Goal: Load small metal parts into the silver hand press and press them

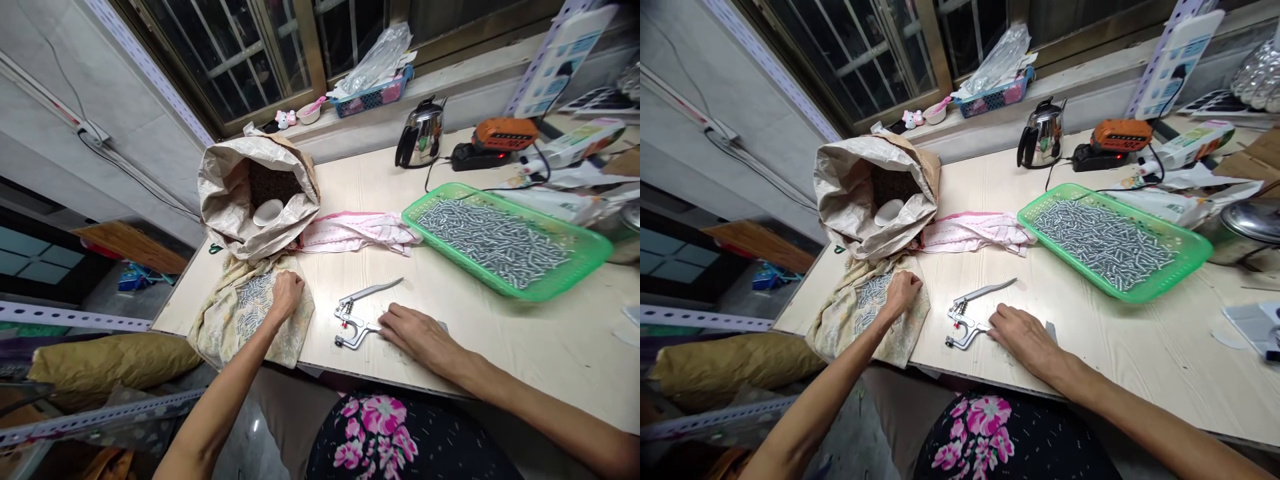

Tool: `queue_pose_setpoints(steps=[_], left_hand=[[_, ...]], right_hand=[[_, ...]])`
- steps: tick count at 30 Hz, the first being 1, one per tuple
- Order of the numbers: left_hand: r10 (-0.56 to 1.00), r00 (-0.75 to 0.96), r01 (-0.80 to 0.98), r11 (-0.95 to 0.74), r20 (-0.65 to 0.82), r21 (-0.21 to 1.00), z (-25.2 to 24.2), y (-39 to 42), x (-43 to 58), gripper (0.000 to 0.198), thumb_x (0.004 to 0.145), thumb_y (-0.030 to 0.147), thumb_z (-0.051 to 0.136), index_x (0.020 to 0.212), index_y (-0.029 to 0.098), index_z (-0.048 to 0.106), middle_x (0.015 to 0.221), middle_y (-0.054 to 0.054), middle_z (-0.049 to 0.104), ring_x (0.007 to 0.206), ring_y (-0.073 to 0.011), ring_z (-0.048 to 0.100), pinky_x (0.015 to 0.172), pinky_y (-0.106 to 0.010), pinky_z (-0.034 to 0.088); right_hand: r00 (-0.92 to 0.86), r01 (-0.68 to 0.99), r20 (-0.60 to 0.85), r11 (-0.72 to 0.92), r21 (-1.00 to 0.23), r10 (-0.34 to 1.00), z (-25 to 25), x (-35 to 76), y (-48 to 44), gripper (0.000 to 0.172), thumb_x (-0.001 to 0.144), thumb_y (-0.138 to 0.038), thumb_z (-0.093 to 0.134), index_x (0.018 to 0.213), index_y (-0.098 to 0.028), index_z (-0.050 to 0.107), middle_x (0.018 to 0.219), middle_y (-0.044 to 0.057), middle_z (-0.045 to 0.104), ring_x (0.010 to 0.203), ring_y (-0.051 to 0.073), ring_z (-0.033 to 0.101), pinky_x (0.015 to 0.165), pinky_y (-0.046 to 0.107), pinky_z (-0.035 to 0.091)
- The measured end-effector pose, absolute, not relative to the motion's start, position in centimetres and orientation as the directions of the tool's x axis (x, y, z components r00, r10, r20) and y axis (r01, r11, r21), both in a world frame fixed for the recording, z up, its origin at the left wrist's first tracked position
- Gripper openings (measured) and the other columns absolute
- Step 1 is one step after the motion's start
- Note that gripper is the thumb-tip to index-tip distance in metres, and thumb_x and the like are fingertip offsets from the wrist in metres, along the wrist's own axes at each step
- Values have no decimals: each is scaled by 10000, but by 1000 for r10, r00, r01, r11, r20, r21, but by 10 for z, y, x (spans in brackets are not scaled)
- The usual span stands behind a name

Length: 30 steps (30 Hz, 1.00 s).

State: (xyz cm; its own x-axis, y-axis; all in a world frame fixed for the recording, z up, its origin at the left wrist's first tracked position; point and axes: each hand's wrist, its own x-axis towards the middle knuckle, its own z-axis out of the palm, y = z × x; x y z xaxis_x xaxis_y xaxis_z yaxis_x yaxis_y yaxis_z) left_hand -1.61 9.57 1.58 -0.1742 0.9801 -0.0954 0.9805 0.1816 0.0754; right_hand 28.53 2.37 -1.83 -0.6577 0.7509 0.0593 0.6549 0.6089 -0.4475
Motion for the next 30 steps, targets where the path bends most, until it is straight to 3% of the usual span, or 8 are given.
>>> queue_pose_setpoints(steps=[2, 7, 10, 14, 20, 30], left_hand=[[986, -157, 976, 164, -58, 146, 23, 88, -13, 207, 835, 176, 536, 844, 115, 734, 909, -120, 715, 907, -222, 628, 776, -290, 439], [987, -84, 775, 150, -134, 614, 39, 44, 13, 220, 801, 312, 601, 830, 148, 746, 807, -52, 743, 752, -185, 665, 704, -260, 475], [971, -48, 667, 205, -233, 716, 33, 15, 29, 252, 773, 365, 627, 804, 146, 750, 782, -53, 746, 727, -185, 663, 666, -255, 478], [954, -71, 588, 277, -292, 760, 12, -9, 39, 273, 738, 394, 656, 767, 138, 747, 751, -60, 741, 693, -181, 653, 621, -247, 475], [954, -128, 542, 295, -270, 787, -5, -18, 42, 307, 729, 435, 658, 751, 142, 747, 736, -53, 729, 675, -167, 643, 621, -243, 471], [950, -72, 634, 279, -304, 721, -12, -7, 42, 285, 734, 405, 646, 729, 135, 736, 690, -51, 714, 634, -157, 617, 576, -233, 440]], right_hand=[[-676, 655, 42, 625, -424, 736, -20, 279, 25, 105, 960, -241, 489, 895, -187, 551, 908, 55, 577, 786, 189, 574, 674, 315, 427], [-720, 625, 66, 687, -370, 691, -17, 276, 26, 113, 935, -126, 455, 844, -179, 496, 861, 33, 560, 654, 138, 488, 558, 267, 284], [-726, 601, 143, 721, -344, 673, -16, 278, 19, 170, 925, -62, 383, 845, -174, 483, 847, 35, 538, 620, 128, 433, 530, 280, 227], [-743, 557, 213, 763, -328, 634, -12, 280, 9, 227, 889, -6, 341, 853, -181, 480, 838, 40, 525, 647, 145, 432, 541, 297, 260], [-750, 545, 215, 768, -335, 626, -9, 280, 6, 242, 877, 0, 342, 884, -179, 504, 834, 46, 531, 663, 162, 454, 556, 316, 295], [-726, 582, 153, 717, -384, 671, -19, 281, 12, 187, 905, -41, 375, 856, -176, 495, 839, 33, 530, 632, 134, 421, 534, 290, 239]])
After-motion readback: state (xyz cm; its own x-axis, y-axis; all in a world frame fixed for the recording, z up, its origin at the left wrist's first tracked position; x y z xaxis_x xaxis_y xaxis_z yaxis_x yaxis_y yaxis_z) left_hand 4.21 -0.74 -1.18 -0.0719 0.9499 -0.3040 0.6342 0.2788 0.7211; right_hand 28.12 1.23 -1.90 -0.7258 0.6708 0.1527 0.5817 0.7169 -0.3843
